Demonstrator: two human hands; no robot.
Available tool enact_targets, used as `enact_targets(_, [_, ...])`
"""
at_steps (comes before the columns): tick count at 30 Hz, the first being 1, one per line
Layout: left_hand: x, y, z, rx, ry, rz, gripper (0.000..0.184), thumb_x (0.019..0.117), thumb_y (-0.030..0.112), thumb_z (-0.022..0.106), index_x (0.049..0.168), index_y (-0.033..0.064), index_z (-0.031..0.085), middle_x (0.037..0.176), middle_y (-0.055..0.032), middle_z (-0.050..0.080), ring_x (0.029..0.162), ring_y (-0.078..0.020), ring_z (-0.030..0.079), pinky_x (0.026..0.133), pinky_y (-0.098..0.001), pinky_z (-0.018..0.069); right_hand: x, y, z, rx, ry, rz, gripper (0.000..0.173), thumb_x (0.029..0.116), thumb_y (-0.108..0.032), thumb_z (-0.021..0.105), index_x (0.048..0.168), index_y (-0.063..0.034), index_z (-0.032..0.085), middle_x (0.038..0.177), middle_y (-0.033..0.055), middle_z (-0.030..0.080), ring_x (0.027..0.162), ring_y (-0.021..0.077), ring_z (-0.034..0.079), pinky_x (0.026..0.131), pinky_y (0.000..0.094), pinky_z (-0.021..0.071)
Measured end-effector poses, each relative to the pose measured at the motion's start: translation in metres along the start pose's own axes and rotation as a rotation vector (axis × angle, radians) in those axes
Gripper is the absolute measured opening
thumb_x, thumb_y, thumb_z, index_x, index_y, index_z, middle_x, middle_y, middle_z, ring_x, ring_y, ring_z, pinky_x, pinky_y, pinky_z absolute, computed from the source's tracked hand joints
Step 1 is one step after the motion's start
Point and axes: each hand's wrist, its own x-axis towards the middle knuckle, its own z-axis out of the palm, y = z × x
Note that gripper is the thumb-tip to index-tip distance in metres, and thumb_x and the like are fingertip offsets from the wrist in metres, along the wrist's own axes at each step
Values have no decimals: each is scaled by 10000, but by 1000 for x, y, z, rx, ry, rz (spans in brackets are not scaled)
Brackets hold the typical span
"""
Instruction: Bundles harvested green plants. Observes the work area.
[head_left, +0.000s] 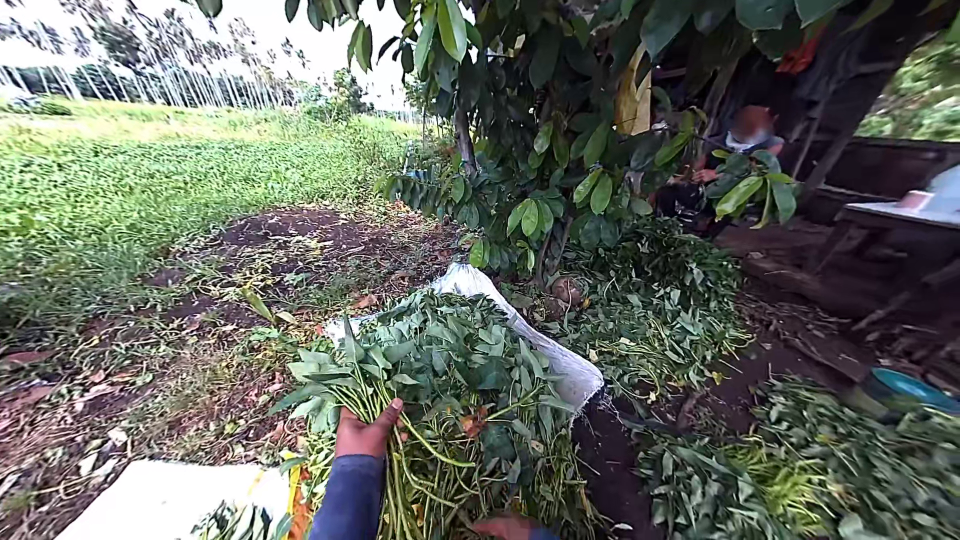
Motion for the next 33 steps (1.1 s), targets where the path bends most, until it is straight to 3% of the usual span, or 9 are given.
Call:
enact_targets(2, [1,6,-2,-52,19,-3,537,921,-24,723,1347,-35,395,775,-143,669,508,-194,651,436,-343,574,15,-6,-30,353,333,10,372,1075,-197,514,1374,10,589,1216,218,670,991,292,703,918,454,563])
enact_targets(4, [0,11,-5,-94,45,-23,531,937,-23,700,1368,-29,389,829,-149,660,549,-201,665,445,-353,581,31,-20,-57,699,537,77,377,1111,-134,390,1445,9,488,1112,186,639,730,228,666,685,383,579])
enact_targets(7, [6,12,-9,-192,40,-50,508,948,-44,663,1374,-23,388,808,-200,702,569,-287,711,450,-412,598,62,-37,-77,1187,568,193,373,1126,-126,353,1486,-37,395,1028,133,596,633,170,589,564,310,517])
enact_targets(10, [7,12,-10,-219,15,-55,515,918,-103,652,1351,-17,387,765,-200,704,558,-305,710,465,-437,608,99,-36,-76,1454,599,292,228,1104,-172,455,1254,-6,498,788,87,542,531,143,554,485,275,513])
enact_targets(15, [6,19,-10,-215,20,-81,632,916,-102,665,1425,24,312,833,-176,664,561,-263,690,450,-417,601,99,-50,-77,1314,729,196,315,1070,-231,574,1301,-21,528,912,106,515,645,190,555,572,333,519])
enact_targets(18, [1,28,-10,-225,-17,-65,637,941,-70,659,1452,29,292,930,-171,721,631,-257,722,475,-388,601,70,-78,-92,1316,747,32,311,1064,-153,567,1328,-8,488,1238,229,585,980,337,640,771,504,548])
enact_targets(23, [-12,28,-6,-203,-46,-45,613,937,-63,670,1431,14,317,946,-177,725,654,-251,727,475,-363,595,28,-101,-94,1153,636,-278,130,1074,-51,476,1186,9,445,973,198,735,757,309,755,655,433,644])
enact_targets(25, [-17,24,0,-217,-60,-68,622,922,-79,681,1424,10,326,938,-181,727,652,-252,726,466,-358,589,23,-95,-81,972,619,-323,168,1050,-37,508,1197,33,466,889,166,724,732,261,746,694,399,643])
enact_targets(33, [-27,0,20,-171,-312,-123,632,880,-56,729,1392,-26,360,900,-195,712,696,-285,725,509,-391,599,0,-78,-29,450,427,-336,309,1035,-124,559,1256,92,558,1003,215,706,814,290,722,773,461,610])
